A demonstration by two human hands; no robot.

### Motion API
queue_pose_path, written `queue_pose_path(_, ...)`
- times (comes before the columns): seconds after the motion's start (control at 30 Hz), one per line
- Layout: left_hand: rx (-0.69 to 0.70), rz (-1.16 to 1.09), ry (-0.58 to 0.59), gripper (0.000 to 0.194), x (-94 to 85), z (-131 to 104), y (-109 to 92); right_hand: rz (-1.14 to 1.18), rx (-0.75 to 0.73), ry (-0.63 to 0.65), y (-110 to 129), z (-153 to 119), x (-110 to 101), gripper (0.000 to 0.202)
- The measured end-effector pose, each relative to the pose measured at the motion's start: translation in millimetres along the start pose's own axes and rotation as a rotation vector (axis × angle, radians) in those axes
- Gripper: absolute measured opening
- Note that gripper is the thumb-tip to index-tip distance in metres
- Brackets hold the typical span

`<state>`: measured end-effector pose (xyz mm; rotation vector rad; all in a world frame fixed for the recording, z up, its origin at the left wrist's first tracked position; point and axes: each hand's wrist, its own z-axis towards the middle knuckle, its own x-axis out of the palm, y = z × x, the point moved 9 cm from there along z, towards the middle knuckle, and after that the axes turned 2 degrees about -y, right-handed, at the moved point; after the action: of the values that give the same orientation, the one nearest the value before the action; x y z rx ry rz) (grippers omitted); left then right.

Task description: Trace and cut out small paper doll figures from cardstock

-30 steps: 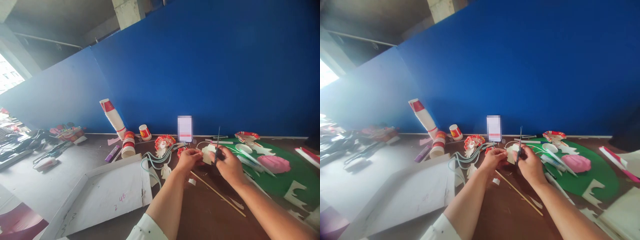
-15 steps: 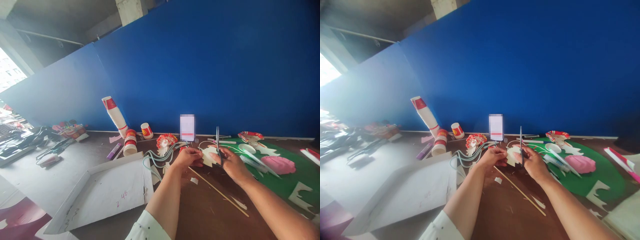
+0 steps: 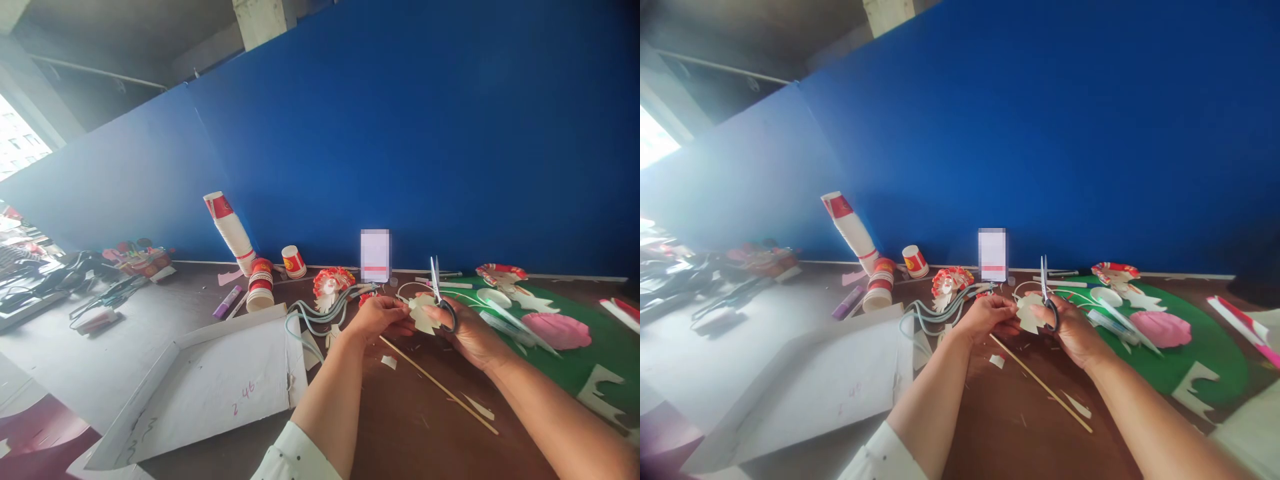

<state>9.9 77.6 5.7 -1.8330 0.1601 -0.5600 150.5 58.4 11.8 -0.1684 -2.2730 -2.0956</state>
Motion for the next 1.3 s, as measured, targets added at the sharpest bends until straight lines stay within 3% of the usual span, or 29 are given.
queue_pose_path(0.2, 0.005, -0.041, -0.061, 0.015, 0.2, 0.3, -0.5, -0.036, -0.049, 0.027, 0.9, -0.7, 3.4, 0.057)
queue_pose_path(0.67, -0.005, -0.082, -0.065, 0.01, -1.2, 6.5, 8.7, -0.006, -0.092, 0.04, -0.1, 1.5, 5.3, 0.059)
queue_pose_path(1.03, 0.027, -0.081, -0.156, 0.017, -3.0, 9.8, 10.9, -0.095, -0.124, -0.07, 8.3, -1.5, 0.7, 0.066)
queue_pose_path(1.3, -0.028, -0.01, -0.141, 0.022, 0.9, 13.8, 19.5, -0.171, -0.216, -0.2, 20.1, -4.2, -7.6, 0.061)
